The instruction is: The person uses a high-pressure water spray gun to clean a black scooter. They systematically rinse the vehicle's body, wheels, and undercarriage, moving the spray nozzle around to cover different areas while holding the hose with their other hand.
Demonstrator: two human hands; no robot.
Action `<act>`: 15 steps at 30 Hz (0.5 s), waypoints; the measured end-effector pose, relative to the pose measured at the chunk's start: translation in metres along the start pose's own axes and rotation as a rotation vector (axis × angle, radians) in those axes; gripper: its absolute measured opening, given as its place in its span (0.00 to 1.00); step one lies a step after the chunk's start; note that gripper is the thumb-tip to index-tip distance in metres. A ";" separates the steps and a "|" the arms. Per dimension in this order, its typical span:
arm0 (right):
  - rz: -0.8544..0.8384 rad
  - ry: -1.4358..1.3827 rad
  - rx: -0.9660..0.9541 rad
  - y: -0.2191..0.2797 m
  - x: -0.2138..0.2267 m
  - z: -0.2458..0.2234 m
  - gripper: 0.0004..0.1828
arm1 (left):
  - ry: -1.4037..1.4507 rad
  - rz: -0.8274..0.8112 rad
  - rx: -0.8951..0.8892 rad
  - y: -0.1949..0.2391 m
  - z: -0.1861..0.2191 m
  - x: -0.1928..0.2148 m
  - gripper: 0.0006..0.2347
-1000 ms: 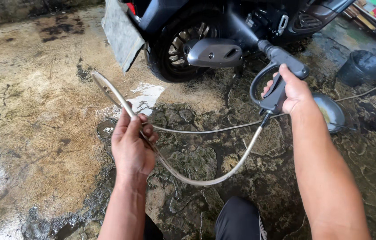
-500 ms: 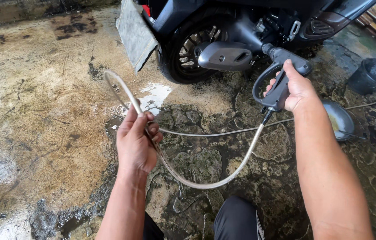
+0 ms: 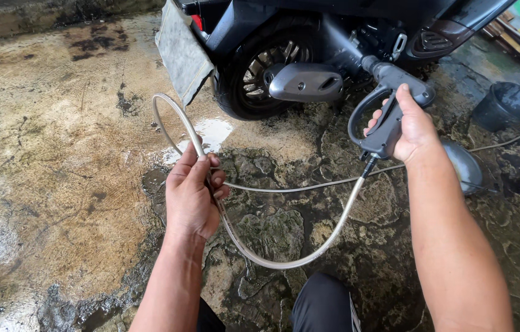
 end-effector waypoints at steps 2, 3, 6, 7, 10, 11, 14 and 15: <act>0.003 -0.012 0.010 0.001 0.000 0.004 0.22 | 0.004 0.004 0.000 0.004 -0.001 0.001 0.19; 0.007 -0.024 0.023 0.001 0.000 0.006 0.21 | 0.010 0.007 0.000 0.006 -0.001 0.001 0.19; 0.013 -0.025 0.030 0.012 -0.003 0.010 0.21 | 0.006 0.015 0.004 0.007 -0.008 0.008 0.18; 0.014 -0.024 0.028 0.008 0.001 0.012 0.21 | 0.005 0.016 0.005 0.009 -0.009 0.009 0.18; 0.019 0.030 0.077 0.000 0.012 0.012 0.22 | -0.018 0.019 -0.003 0.014 -0.011 0.012 0.19; 0.020 0.014 0.080 0.000 0.015 0.013 0.22 | -0.023 0.020 -0.010 0.015 -0.011 0.013 0.19; 0.012 -0.011 0.080 0.003 0.024 0.017 0.21 | -0.038 0.018 -0.017 0.019 -0.012 0.015 0.19; 0.002 -0.016 0.077 0.005 0.025 0.018 0.20 | -0.046 0.018 -0.016 0.020 -0.013 0.015 0.19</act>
Point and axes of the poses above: each hand's wrist, its own y-axis away from the middle knuckle, its own x-axis out of the back of the hand, z = x × y, the point moved 6 cm from there along -y, towards the middle knuckle, and after that the axes turned 13 degrees about -x, right-handed, at the moved point
